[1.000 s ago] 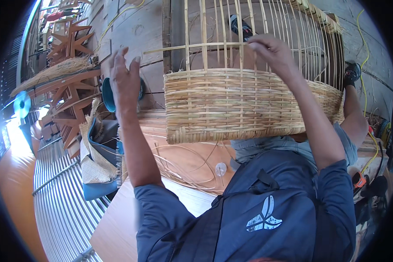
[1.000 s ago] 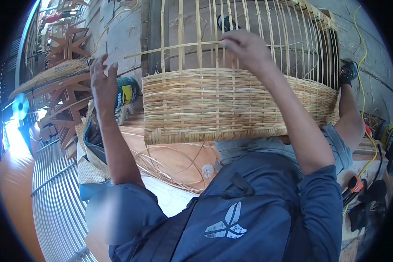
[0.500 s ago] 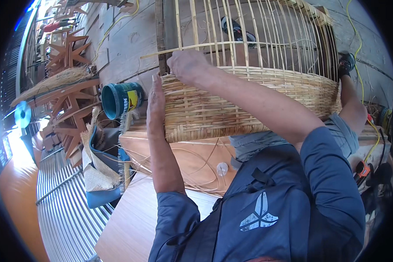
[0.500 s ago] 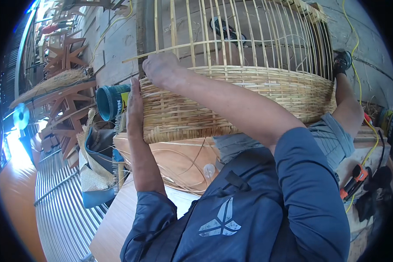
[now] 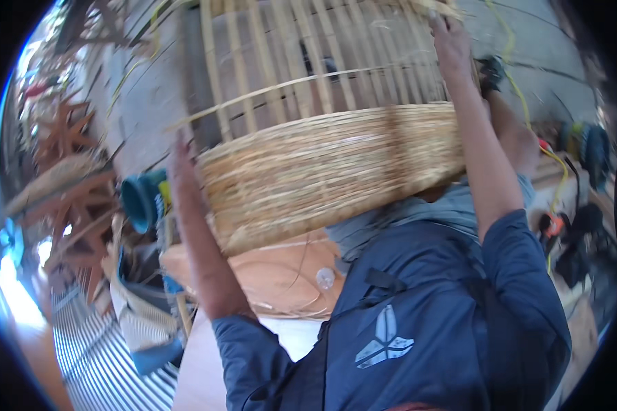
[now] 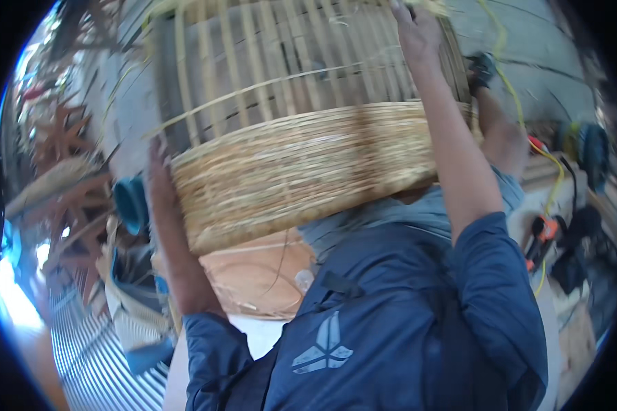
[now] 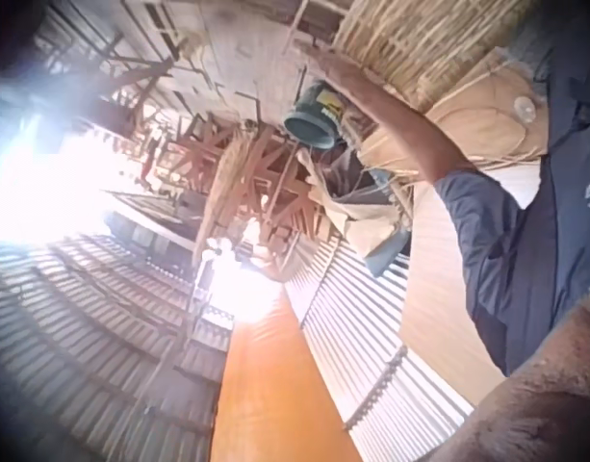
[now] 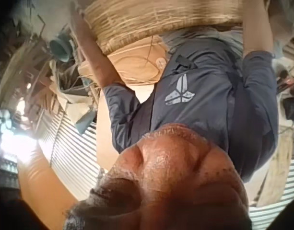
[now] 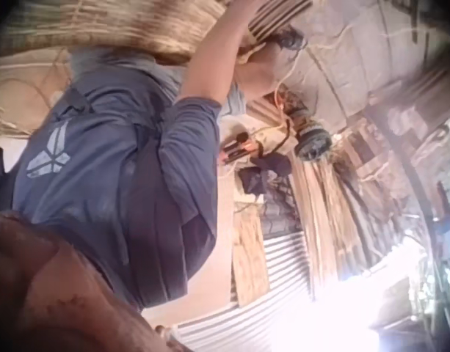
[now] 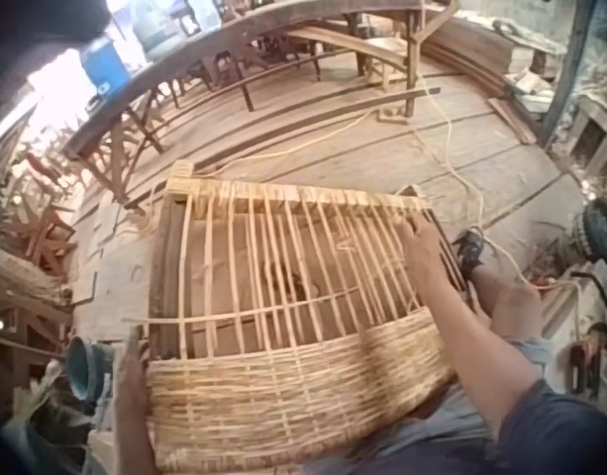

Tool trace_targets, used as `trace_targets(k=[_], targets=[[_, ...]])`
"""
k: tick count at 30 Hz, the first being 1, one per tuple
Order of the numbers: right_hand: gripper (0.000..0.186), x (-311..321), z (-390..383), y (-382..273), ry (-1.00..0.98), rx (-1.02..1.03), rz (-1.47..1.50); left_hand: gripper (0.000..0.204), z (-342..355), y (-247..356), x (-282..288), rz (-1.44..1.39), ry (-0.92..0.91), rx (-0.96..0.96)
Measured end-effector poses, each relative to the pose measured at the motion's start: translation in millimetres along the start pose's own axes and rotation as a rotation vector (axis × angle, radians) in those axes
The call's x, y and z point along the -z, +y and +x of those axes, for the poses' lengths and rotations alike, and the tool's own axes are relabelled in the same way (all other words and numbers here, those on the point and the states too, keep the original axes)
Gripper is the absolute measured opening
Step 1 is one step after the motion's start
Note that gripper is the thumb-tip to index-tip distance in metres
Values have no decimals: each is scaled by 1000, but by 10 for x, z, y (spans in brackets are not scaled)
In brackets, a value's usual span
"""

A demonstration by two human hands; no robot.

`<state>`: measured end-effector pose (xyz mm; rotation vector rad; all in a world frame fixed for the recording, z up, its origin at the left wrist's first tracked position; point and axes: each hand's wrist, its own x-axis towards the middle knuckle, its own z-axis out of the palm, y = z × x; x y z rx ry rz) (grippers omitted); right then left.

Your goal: Constructing or repairing a large bamboo or wicker structure by weaving strips and securing them with glue, staples, and a hammer.

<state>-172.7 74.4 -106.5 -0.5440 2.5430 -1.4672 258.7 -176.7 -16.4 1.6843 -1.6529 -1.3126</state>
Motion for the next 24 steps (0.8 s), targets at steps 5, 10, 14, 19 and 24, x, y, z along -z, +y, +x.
trace_targets(k=[5,10,14,19,24], targets=[[49,115,-139,1085,-139,-746,219,51,109,204,-151,-160,-31,-167],[25,131,-285,1275,-218,-923,687,38,161,259,-331,-195,-3,-236],[24,313,-475,1455,-237,-849,989,36,89,333,-358,16,100,-315],[31,460,-764,1511,-472,-304,305,32,312,422,-2,8,317,-540],[30,231,-697,1197,-527,-157,51,9,166,556,248,509,623,-732]])
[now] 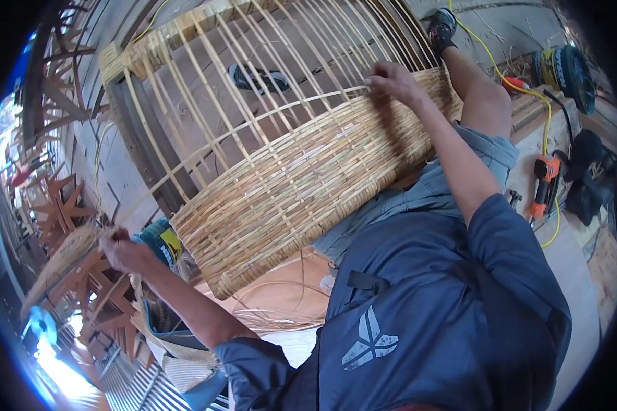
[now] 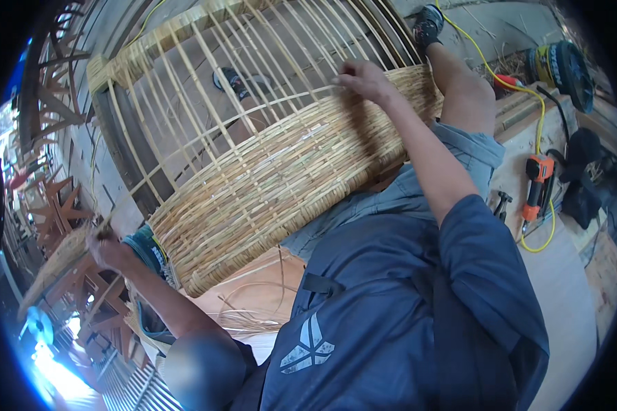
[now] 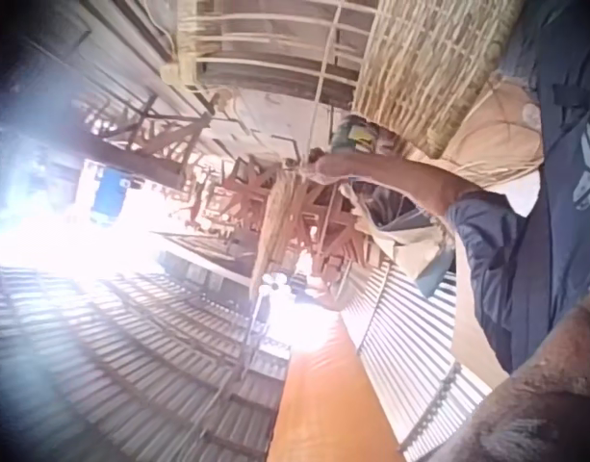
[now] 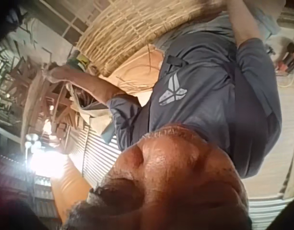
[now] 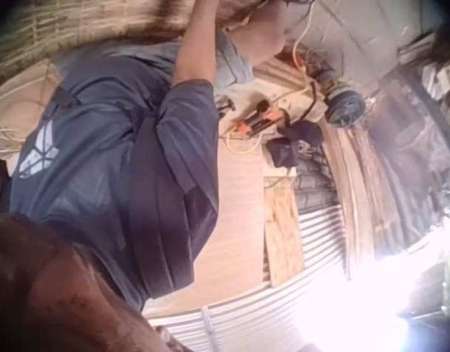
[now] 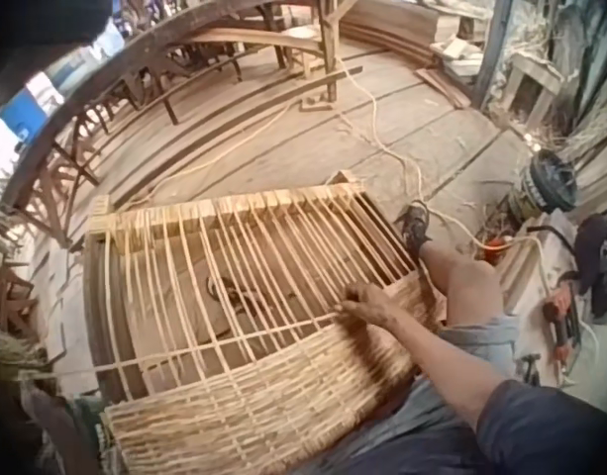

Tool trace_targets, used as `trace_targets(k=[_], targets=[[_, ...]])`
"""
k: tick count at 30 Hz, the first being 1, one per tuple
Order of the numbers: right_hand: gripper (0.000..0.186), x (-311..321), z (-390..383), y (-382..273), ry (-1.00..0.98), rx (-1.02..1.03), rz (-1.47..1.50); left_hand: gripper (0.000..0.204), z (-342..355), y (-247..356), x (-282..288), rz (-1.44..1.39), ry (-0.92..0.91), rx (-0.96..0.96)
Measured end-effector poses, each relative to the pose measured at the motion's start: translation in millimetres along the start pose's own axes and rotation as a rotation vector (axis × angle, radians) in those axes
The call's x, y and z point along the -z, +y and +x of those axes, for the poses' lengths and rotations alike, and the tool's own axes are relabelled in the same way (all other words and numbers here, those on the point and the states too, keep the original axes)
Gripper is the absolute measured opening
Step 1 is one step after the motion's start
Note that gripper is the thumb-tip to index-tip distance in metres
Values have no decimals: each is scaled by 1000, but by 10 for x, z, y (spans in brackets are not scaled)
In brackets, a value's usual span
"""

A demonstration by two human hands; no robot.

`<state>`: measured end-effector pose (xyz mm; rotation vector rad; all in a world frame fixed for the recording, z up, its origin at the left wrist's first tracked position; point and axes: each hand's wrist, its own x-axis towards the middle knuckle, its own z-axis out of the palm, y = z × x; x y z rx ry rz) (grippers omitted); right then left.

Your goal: Constructing or repairing a large bamboo or wicker structure by weaving strips and securing them with glue, staples, and a hammer.

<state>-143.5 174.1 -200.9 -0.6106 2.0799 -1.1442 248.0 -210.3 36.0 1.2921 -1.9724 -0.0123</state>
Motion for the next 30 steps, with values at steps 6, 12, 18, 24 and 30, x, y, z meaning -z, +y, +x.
trace_targets(k=[6,12,18,24,30], targets=[[26,-260,-94,-52,127,-16,327,18,243,-463,711,6,-7,-14],[21,1064,-524,292,688,-24,706,52,-510,-26,-172,-1124,-384,819],[27,2244,-1915,493,758,-48,-101,58,-990,-356,-220,-408,-810,-259],[25,1877,-3572,1402,676,-856,-400,58,-1173,-337,-493,-469,-913,-86],[20,828,-3892,1480,593,-984,-674,58,-1172,-105,-413,-426,-931,66]])
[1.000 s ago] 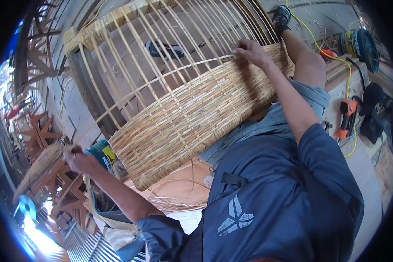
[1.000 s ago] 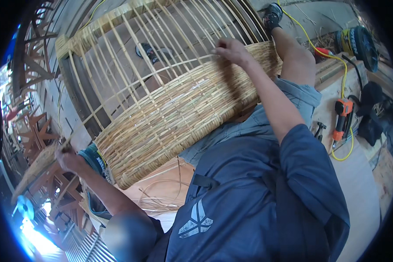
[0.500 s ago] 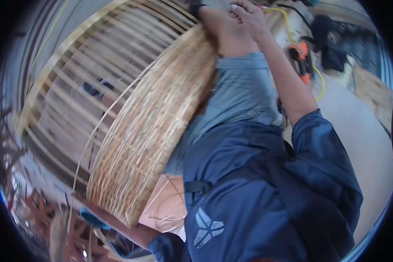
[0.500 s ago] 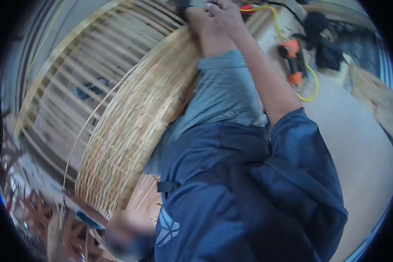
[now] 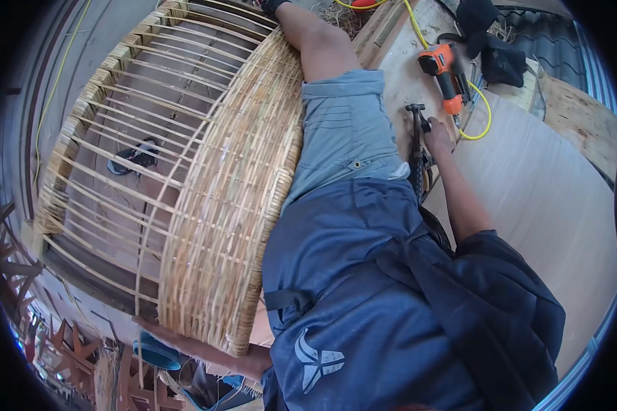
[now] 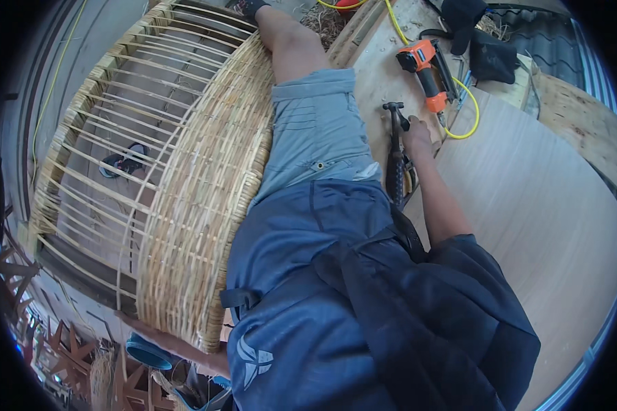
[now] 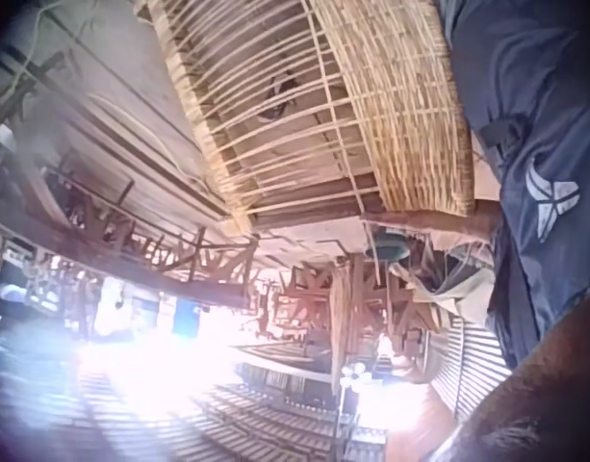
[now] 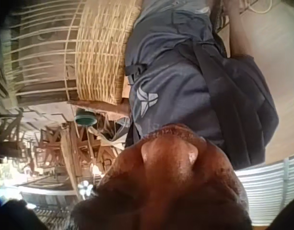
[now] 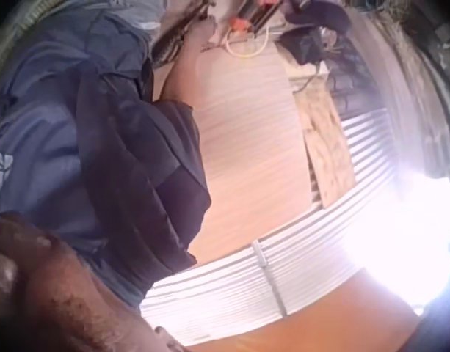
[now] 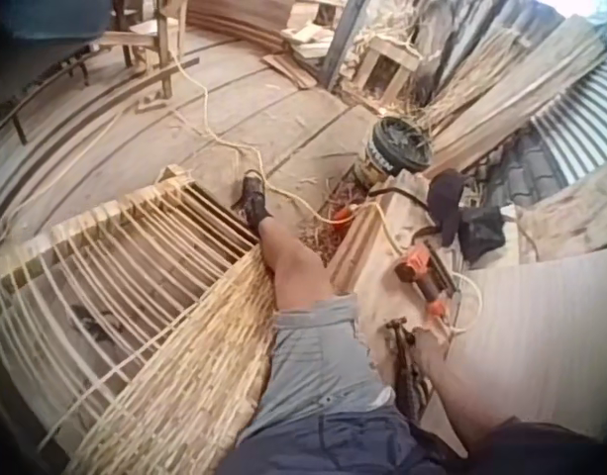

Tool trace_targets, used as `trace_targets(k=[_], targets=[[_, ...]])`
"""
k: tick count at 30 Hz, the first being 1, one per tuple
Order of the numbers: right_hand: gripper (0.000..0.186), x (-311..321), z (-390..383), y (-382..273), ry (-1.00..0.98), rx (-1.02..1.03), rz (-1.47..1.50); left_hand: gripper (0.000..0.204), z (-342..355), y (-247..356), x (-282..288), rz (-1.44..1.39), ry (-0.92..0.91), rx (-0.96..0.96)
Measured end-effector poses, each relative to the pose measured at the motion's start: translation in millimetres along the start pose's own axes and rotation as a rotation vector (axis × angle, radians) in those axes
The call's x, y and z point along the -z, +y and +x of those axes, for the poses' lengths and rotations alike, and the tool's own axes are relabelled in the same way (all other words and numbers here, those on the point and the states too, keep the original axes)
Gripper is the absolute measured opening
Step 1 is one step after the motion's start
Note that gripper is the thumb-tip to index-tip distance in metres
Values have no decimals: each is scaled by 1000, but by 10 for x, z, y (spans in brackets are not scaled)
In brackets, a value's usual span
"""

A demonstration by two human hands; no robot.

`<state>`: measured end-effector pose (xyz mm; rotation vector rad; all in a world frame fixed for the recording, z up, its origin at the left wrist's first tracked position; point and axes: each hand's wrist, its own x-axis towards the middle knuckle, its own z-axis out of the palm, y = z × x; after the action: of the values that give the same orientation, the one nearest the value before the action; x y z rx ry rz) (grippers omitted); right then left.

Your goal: Constructing or repairing a large bamboo or wicker structure by weaving strips and securing them with glue, staples, and a hammer.

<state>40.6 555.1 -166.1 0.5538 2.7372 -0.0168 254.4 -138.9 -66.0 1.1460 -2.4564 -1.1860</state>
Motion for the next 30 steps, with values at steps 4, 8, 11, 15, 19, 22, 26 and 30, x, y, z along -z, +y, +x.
trace_targets(k=[4,8,11,15,19,22,26,30], targets=[[25,116,43,-5,-36,76,-72,58,48,341,198,17,123,87],[36,24,312,517,52,111,-72,59,-170,470,143,-27,297,201],[48,288,429,362,178,94,5,52,-152,907,-140,-263,540,-152],[25,1146,567,-1149,-145,37,703,57,-184,854,73,-677,315,-324],[20,1550,392,-2815,-367,347,1010,53,-207,830,109,-752,433,-282],[29,1483,680,-3562,-485,628,265,51,-201,720,89,-941,524,-140],[31,1404,1416,-4216,-370,719,612,43,-248,518,226,-1257,335,-151],[31,873,1840,-4452,-183,603,619,43,-237,611,156,-1126,528,-77]])
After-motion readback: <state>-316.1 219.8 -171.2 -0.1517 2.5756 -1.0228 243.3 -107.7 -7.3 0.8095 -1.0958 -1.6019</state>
